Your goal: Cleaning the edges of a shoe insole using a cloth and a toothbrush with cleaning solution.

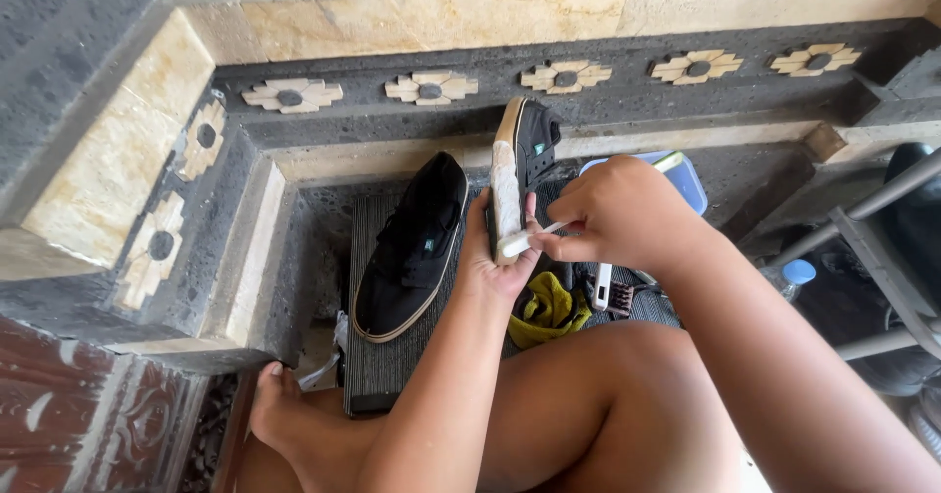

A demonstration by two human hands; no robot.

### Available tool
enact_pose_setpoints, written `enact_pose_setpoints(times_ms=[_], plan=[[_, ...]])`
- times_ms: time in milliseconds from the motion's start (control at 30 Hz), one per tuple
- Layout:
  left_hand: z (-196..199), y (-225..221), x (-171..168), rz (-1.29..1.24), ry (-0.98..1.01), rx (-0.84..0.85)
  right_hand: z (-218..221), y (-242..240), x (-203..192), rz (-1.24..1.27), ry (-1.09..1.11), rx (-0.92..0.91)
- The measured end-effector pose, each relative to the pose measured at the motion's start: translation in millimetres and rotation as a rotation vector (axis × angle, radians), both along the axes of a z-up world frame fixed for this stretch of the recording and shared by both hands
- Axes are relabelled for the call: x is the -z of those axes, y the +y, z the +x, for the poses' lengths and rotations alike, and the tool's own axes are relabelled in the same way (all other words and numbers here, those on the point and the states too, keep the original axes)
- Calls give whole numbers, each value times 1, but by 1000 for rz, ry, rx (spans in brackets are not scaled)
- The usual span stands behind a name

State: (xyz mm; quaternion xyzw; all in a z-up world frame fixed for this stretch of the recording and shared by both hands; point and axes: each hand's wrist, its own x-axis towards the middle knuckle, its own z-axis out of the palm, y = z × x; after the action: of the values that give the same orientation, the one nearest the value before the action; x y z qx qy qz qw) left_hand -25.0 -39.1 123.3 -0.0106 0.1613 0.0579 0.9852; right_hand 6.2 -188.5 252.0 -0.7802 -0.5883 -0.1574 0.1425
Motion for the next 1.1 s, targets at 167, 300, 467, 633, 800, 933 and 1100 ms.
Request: enact_pose_setpoints(times_ms=[167,300,467,633,800,933,1100], plan=[[-5,2,-4,-49,4,5,-3,4,-13,20,30,31],[2,6,6,-4,4,28,-8,6,-8,-21,-25,0],[2,2,-4,-59,26,-1,-2,0,-11,31,1,61],[12,-4,0,8,11,22,-13,-4,-14,0,-84,-6],[5,-7,-13,-52,11,23,-2,-17,-14,98,-109,87],[10,-10,-4,50,-13,19,-6,-17,-5,41,-87,46],[12,0,5,-23,-19,30,4,-14,3,97,-68,89]])
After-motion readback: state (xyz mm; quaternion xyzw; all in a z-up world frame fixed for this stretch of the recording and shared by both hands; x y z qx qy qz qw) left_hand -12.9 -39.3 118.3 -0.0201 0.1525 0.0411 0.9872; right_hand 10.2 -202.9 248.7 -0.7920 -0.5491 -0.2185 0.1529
